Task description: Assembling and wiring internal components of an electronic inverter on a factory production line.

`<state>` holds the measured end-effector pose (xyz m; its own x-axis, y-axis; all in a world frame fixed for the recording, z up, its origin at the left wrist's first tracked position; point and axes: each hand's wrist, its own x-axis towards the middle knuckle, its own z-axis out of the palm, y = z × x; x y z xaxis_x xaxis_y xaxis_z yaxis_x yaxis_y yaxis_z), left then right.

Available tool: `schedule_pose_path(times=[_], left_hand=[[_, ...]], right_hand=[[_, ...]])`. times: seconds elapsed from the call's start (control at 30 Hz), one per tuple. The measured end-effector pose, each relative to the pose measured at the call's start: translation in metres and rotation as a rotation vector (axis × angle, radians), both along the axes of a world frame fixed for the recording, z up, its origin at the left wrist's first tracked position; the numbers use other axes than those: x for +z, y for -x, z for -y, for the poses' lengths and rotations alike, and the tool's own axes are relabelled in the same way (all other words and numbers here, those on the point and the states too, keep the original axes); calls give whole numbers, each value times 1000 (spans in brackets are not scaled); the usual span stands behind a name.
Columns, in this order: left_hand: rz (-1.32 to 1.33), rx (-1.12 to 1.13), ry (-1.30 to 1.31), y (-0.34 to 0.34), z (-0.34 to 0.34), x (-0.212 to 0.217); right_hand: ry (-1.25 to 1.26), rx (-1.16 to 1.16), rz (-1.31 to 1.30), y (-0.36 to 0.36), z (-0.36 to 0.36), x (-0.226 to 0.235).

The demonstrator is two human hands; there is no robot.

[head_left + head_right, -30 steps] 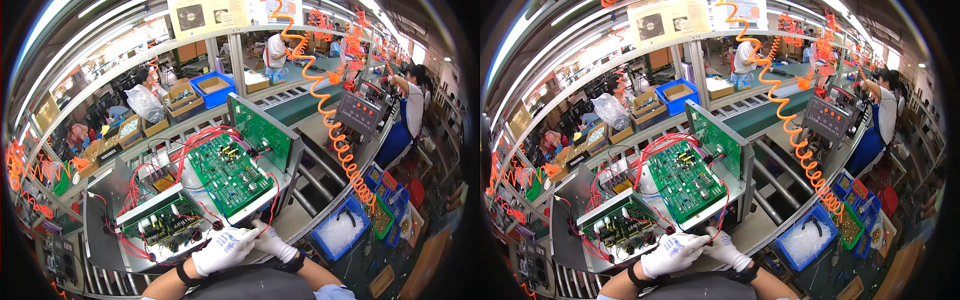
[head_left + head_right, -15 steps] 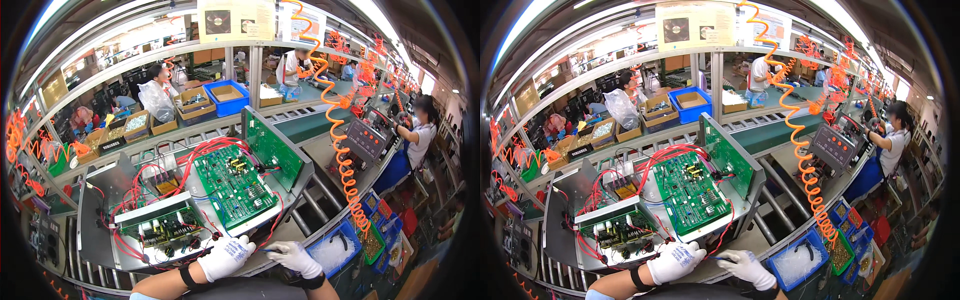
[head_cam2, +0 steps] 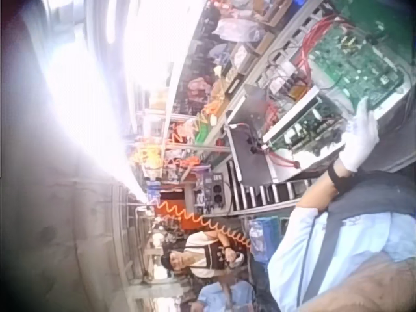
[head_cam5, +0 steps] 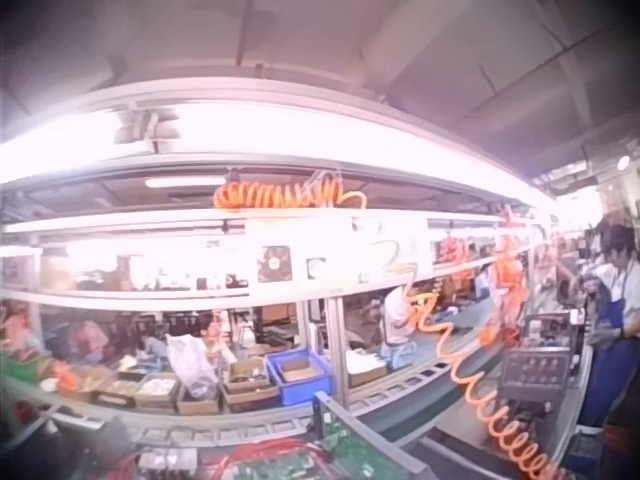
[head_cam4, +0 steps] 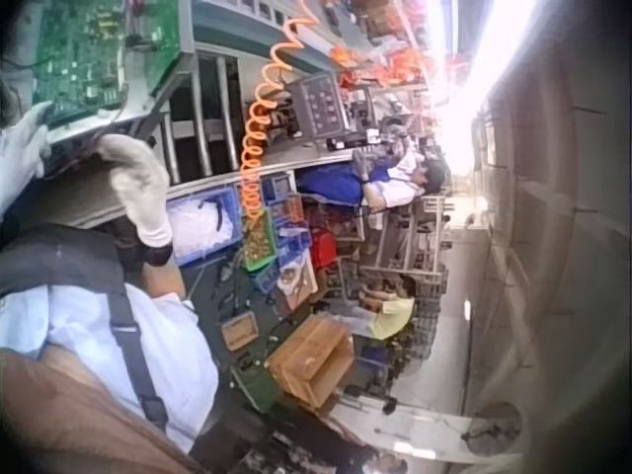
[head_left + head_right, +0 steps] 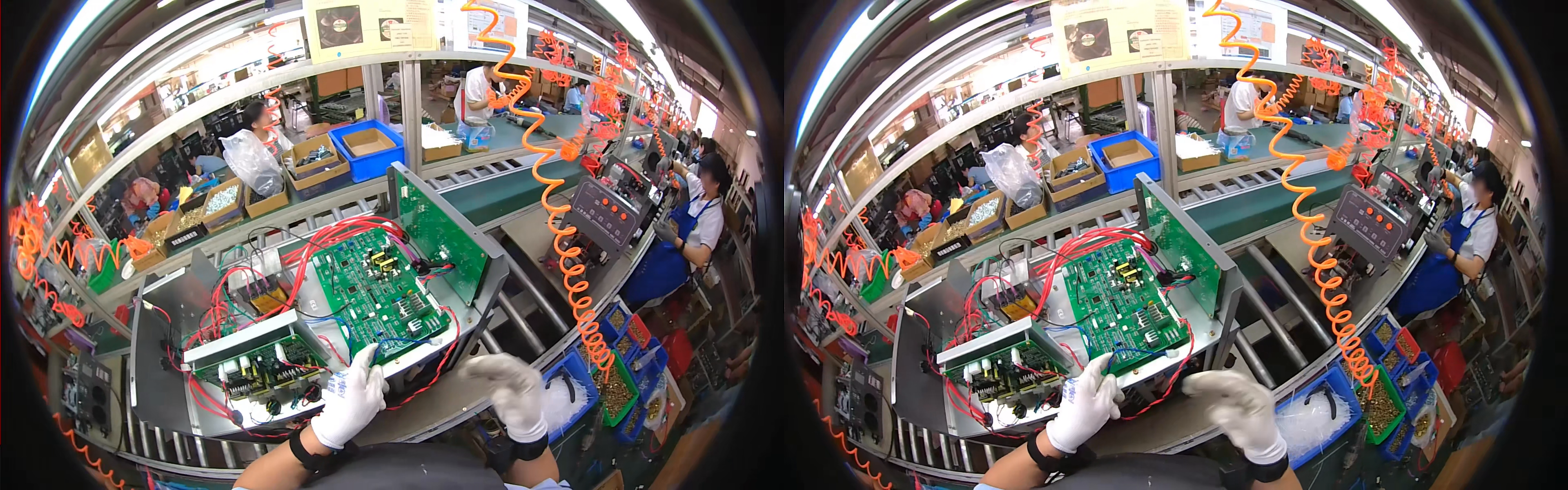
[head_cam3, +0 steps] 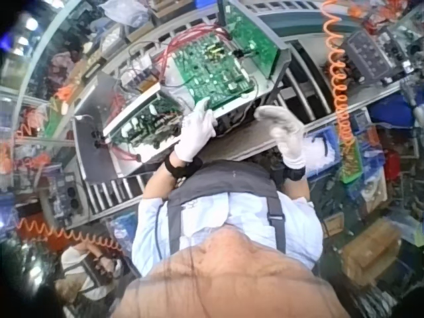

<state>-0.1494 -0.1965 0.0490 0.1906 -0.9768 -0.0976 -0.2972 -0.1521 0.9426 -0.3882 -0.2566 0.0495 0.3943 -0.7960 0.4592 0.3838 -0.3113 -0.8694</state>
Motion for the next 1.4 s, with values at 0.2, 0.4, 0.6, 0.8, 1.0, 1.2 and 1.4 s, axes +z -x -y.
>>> schedule_pose_path(times=[0.2,0.4,0.6,0.8,1.0,1.2,1.4], left_hand=[[-231,141,75,2,-5,0],[-163,40,187,8,-19,-13],[502,-125,433,23,-16,-16],[464,-192,585,6,-45,-6],[-43,-82,402,-65,-114,25],[123,-164,480,-96,-133,15],[-281,-473,-30,-124,-168,11]], right_hand=[[-171,223,-628,-35,17,-22],[-599,325,127,-61,30,-30],[-331,38,246,-82,29,-24],[-176,11,129,-70,-2,-2],[725,-82,-425,-129,-53,32],[574,-1,-620,-149,-106,29],[105,496,-863,-146,-138,14]])
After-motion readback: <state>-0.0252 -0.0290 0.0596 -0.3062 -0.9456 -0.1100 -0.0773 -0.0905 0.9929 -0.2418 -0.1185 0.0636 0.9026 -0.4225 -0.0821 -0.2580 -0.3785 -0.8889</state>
